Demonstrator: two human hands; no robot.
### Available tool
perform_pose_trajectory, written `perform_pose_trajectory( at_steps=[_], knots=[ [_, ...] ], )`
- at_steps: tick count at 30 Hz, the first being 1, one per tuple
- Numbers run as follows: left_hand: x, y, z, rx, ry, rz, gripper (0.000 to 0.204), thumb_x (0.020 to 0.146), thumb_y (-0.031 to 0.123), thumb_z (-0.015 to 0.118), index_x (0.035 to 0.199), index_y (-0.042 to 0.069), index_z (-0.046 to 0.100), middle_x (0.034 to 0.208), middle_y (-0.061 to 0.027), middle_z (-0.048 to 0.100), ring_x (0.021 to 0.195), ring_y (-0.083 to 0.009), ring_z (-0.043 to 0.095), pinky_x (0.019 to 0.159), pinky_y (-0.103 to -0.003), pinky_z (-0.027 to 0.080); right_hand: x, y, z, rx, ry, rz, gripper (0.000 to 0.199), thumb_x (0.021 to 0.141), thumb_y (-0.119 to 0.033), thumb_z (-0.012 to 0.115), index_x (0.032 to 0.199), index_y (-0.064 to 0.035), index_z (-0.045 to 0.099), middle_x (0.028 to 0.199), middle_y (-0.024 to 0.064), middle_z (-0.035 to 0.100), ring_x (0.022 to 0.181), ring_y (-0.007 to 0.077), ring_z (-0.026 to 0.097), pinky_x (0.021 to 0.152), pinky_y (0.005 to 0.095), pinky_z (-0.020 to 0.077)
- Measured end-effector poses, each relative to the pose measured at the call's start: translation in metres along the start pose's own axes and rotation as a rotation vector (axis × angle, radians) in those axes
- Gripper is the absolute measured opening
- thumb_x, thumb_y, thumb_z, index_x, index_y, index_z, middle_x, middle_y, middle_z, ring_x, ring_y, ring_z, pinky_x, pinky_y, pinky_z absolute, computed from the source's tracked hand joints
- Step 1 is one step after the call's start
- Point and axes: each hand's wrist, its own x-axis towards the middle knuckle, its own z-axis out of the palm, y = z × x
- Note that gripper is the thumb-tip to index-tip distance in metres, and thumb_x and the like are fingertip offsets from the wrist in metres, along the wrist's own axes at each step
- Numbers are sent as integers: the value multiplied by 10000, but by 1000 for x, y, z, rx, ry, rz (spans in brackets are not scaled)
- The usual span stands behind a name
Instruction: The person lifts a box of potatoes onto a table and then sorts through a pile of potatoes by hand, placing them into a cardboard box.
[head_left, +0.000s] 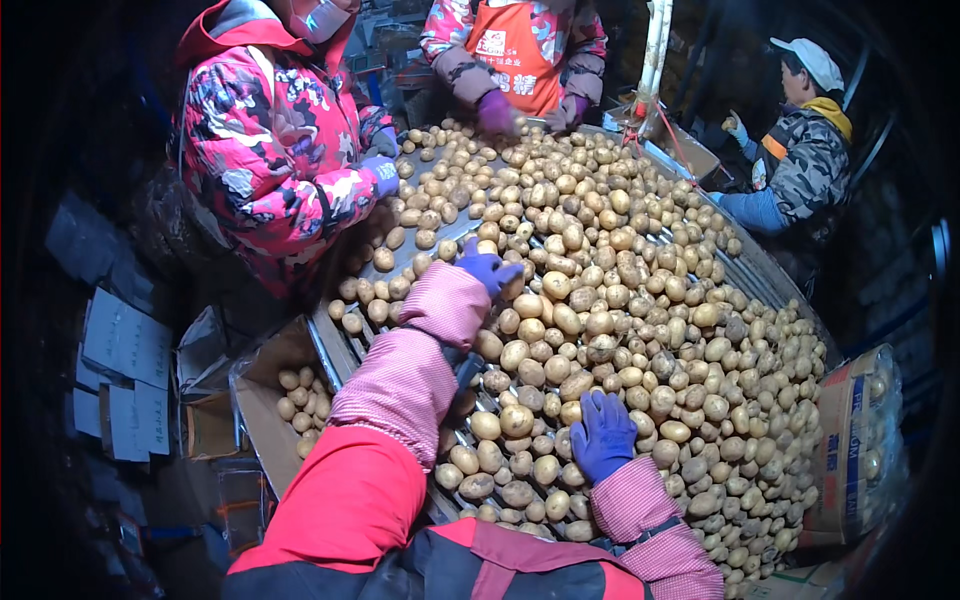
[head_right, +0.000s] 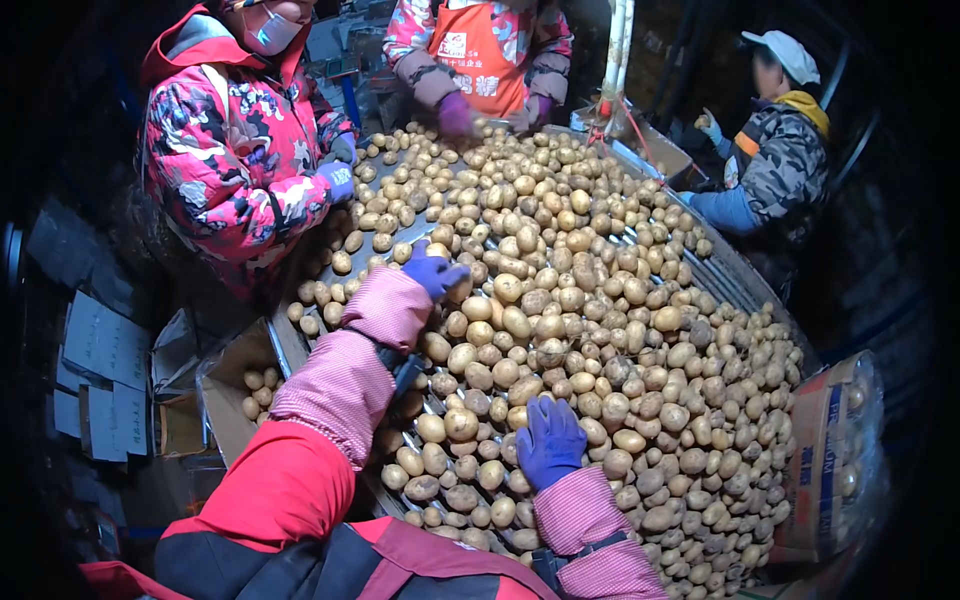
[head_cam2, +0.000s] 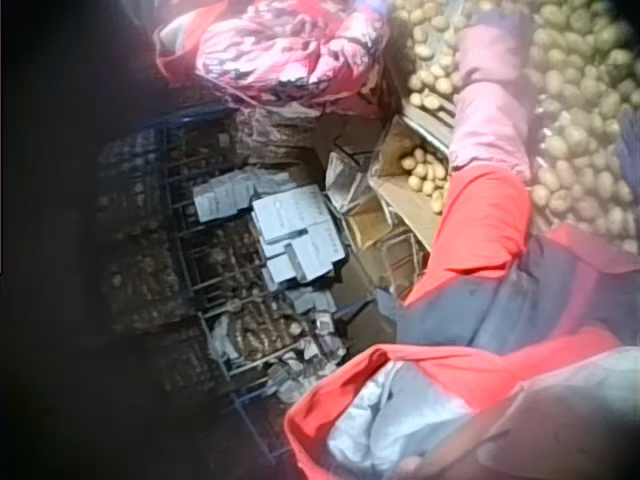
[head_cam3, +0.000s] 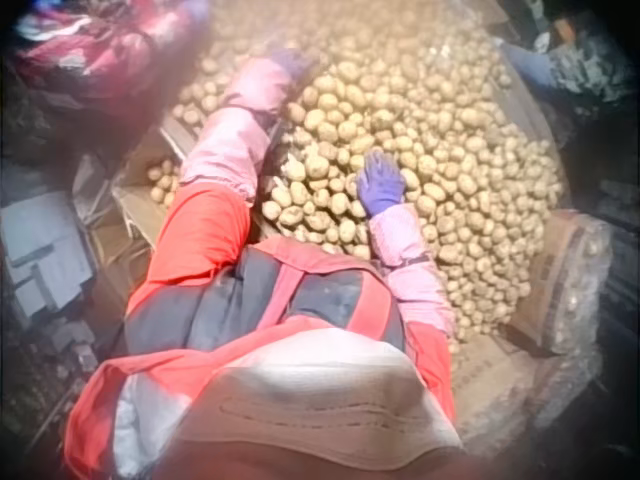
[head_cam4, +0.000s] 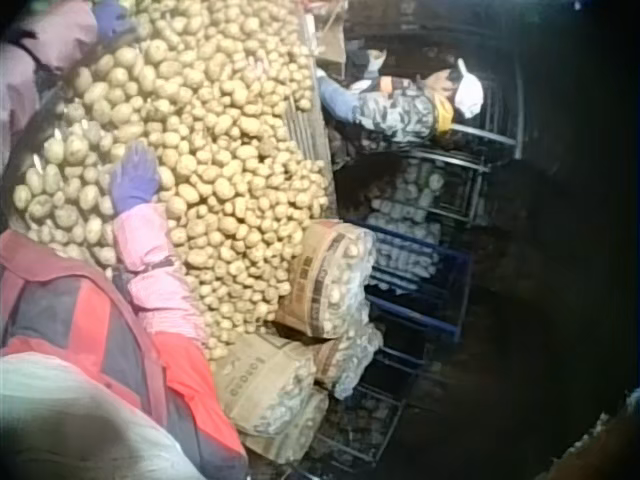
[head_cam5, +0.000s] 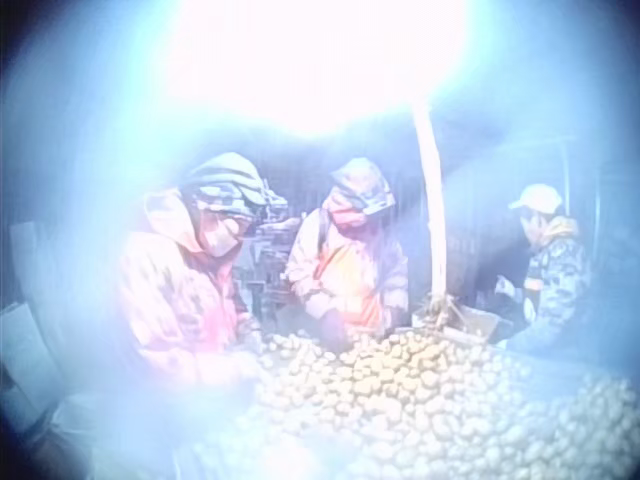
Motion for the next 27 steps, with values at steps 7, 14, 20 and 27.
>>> perform_pose_trajectory(
  at_steps=[7,14,20,27],
  knots=[
    [-135,-24,-33,-1980,3,-438,523,950,501,477,1220,59,544,1189,-210,568,1035,-427,586,728,-454,569,2,7,5,29,-7,-10,553,864,-332,562,1356,-96,469,1365,169,463,1256,383,413,1058,499,318],
    [-233,-93,8,-2440,-173,-27,666,916,639,410,1154,37,568,1187,-286,539,983,-477,601,499,-373,556,5,1,3,-8,-30,0,567,876,-328,541,1388,-107,440,1398,164,441,1292,396,387,1068,517,303],
    [-298,-126,-9,-2249,-139,-19,210,943,197,484,1080,74,585,1062,-268,589,788,-272,659,428,-226,423,1,8,10,-12,10,-18,567,877,-324,545,1391,-108,438,1412,158,432,1297,394,382,1074,510,299],
    [-375,-252,-27,-6,52,103,236,949,215,544,1121,85,637,1111,-118,649,1116,-285,568,963,-387,461,3,0,3,-4,-5,-11,559,883,-332,539,1386,-109,441,1400,159,432,1289,379,387,1058,513,314]
  ],
)
